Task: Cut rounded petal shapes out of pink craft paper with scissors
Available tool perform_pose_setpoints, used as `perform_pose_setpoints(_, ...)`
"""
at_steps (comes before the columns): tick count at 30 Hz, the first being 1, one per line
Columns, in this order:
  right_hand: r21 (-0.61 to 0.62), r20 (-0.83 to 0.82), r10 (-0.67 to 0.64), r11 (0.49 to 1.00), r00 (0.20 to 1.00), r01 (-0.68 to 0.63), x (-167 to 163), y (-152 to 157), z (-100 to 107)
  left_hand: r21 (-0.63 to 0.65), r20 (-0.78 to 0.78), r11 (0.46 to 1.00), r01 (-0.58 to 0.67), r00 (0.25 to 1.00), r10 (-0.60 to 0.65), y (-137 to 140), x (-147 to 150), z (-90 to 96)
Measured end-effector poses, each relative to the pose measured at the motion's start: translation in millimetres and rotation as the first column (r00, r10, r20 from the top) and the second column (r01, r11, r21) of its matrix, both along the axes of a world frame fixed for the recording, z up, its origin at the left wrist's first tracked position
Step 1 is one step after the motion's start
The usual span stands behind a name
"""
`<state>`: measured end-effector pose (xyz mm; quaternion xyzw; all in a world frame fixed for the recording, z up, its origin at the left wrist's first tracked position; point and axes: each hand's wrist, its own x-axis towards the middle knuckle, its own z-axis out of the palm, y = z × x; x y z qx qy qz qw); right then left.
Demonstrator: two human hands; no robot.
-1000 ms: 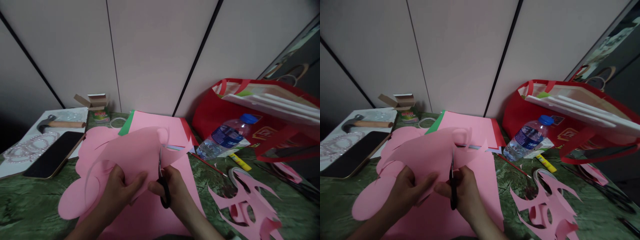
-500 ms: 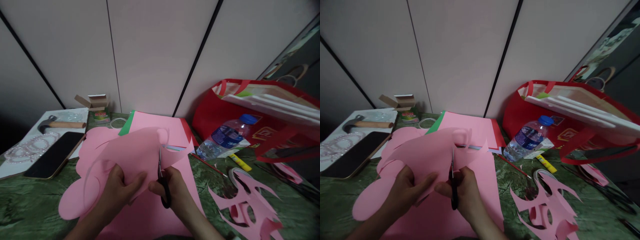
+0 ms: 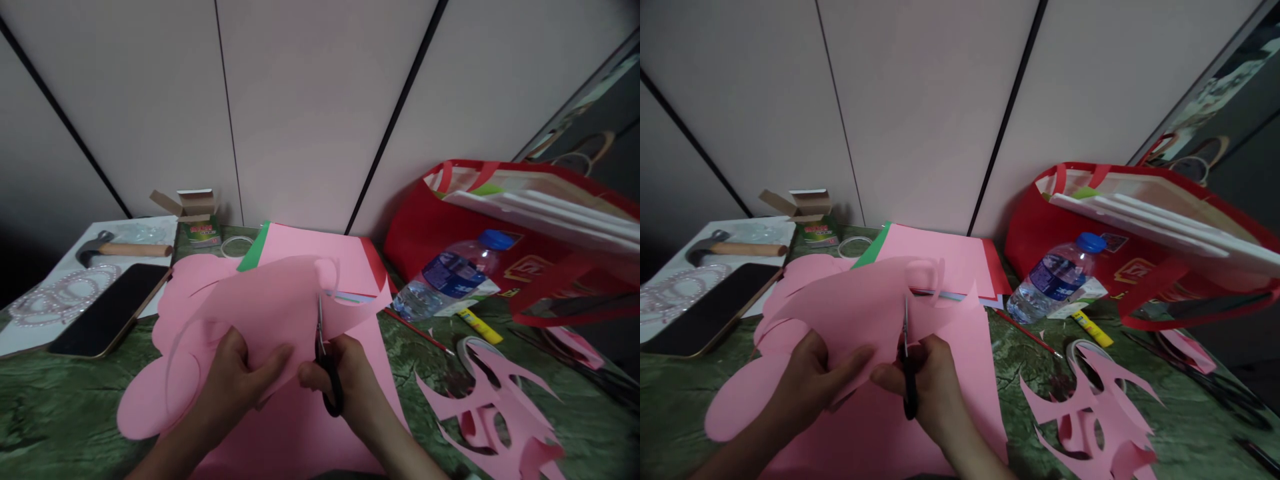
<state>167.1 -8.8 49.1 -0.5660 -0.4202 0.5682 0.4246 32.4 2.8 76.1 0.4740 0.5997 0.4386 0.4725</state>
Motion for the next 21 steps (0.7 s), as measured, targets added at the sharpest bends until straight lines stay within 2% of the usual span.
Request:
perform_pose_setpoints(14,0.025,-0.047,0.017,1.000,0.999,-0.016,-2.2,-0.3,7.1,0.042,-0.015,0.999,0.003,1.000,-0.002,2.3,-2.4,2.2)
perform_pose_setpoints(16,0.015,-0.048,0.014,1.000,0.999,-0.013,-2.4,0.1,8.8,0.036,0.054,0.998,0.042,0.998,-0.044,3.5,-4.7,1.1)
perform_pose_setpoints(18,-0.001,-0.063,0.005,1.000,0.998,-0.005,-3.2,0.5,9.7,0.029,0.195,0.991,0.134,0.971,-0.137,6.0,-9.2,0.0)
perform_pose_setpoints(21,0.003,-0.165,-0.026,1.000,0.986,0.027,-5.3,0.3,7.0,0.008,0.435,0.942,0.335,0.847,-0.305,11.1,-18.2,1.3)
